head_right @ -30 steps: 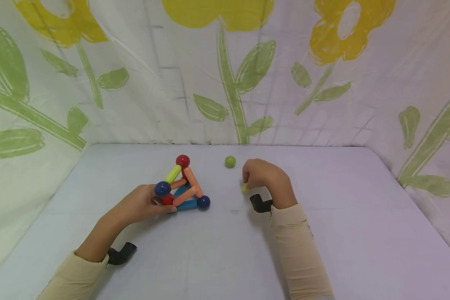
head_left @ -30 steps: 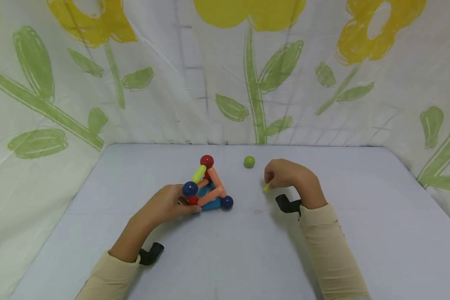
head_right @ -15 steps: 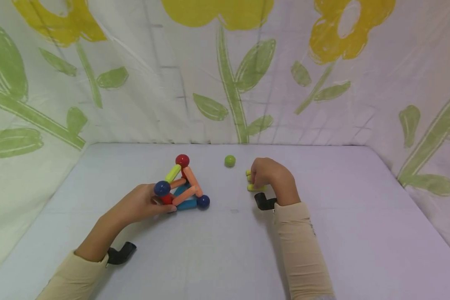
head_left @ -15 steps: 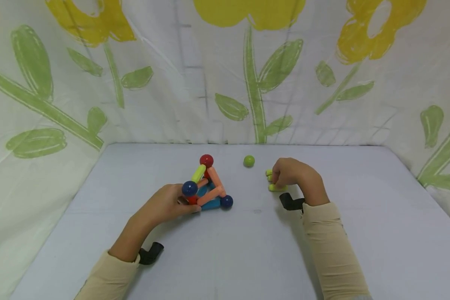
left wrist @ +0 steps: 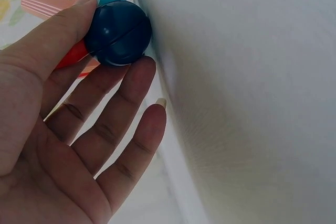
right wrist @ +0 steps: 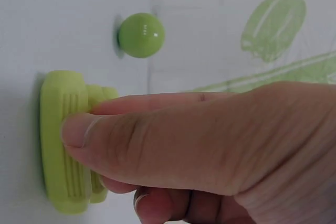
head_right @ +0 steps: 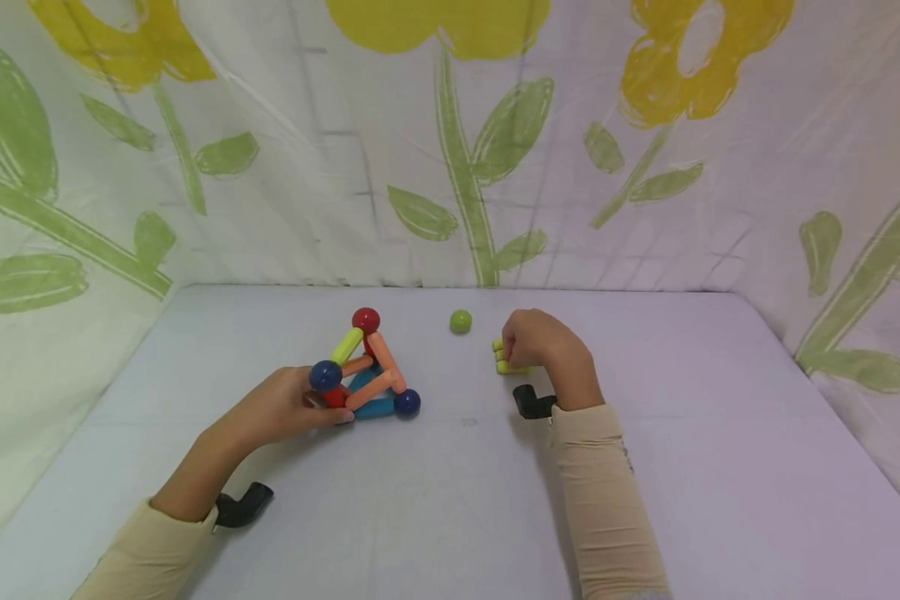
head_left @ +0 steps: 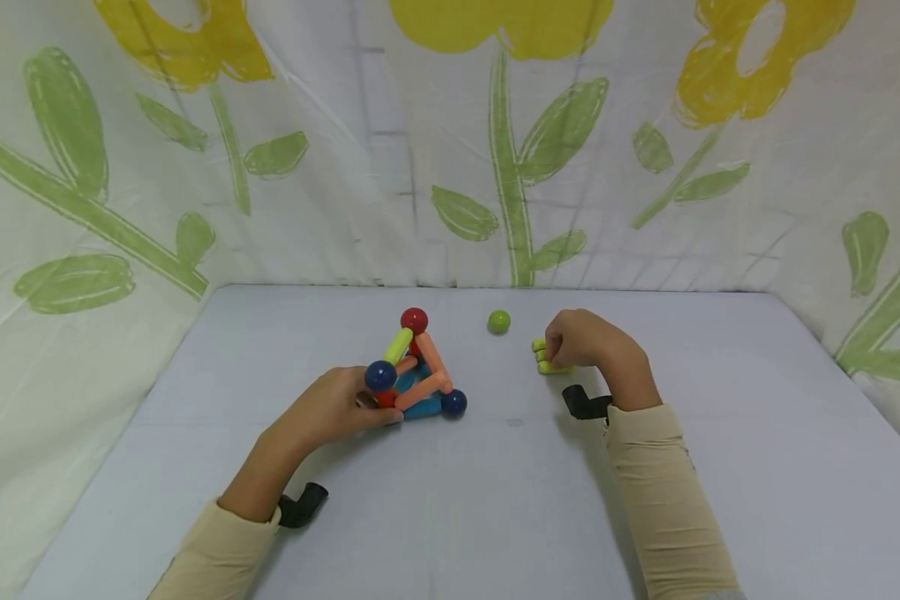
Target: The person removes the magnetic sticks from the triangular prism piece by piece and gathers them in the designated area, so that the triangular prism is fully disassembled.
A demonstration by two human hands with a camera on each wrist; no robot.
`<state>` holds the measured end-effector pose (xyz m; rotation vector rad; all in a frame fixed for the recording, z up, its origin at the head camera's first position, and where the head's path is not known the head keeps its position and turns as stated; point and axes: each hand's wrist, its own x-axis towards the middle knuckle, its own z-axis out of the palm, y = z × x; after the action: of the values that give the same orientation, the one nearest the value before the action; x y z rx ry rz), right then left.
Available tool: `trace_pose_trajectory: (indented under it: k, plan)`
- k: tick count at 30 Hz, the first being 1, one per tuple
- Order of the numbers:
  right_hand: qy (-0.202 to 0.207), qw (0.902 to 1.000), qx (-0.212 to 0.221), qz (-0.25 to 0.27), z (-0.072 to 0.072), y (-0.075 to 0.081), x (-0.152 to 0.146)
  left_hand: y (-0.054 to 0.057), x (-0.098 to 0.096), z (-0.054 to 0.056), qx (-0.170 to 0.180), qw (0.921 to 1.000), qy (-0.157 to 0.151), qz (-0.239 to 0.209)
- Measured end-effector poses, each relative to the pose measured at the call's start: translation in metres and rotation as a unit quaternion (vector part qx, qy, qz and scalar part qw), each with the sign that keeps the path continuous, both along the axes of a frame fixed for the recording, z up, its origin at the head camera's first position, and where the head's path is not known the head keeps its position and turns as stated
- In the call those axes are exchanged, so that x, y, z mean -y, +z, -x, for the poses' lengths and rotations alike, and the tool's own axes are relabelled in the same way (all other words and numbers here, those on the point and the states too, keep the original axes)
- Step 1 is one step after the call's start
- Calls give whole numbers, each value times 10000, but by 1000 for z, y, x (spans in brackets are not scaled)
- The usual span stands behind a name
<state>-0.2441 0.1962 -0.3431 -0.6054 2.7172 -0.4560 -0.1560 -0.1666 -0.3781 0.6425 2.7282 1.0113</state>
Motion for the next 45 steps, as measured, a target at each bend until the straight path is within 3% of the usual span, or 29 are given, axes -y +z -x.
trace_pose_trajectory:
  k: [9, 17, 25, 30, 32, 36, 41, 45]
  plan:
    - [-194, 9997, 99, 59, -1, 1, 0, 0, 1, 0, 32, 10000, -1, 34]
    - [-485, 9975, 486, -171, 0, -3, 2, 0, 1, 0, 100, 9999, 33, 37]
    - [-387, 9982, 433, -168, 1, -3, 5, 0, 0, 0, 74, 9999, 43, 87]
    - [303, 9974, -116, 642, -4, 5, 17, -1, 0, 0, 57, 9999, 61, 110]
    - [703, 9905, -292, 1148, -9, 11, 29, -1, 0, 0, 61, 9999, 61, 107]
    - [1649, 9668, -373, 1919, -22, 17, 61, -1, 1, 1, 87, 9999, 75, 112]
    - [2571, 9430, -410, 2072, -41, 16, 100, -1, 3, 1, 73, 10000, 36, -28]
    - [2683, 9423, -688, 1882, -54, 11, 119, -1, 3, 1, 43, 9999, -54, -115]
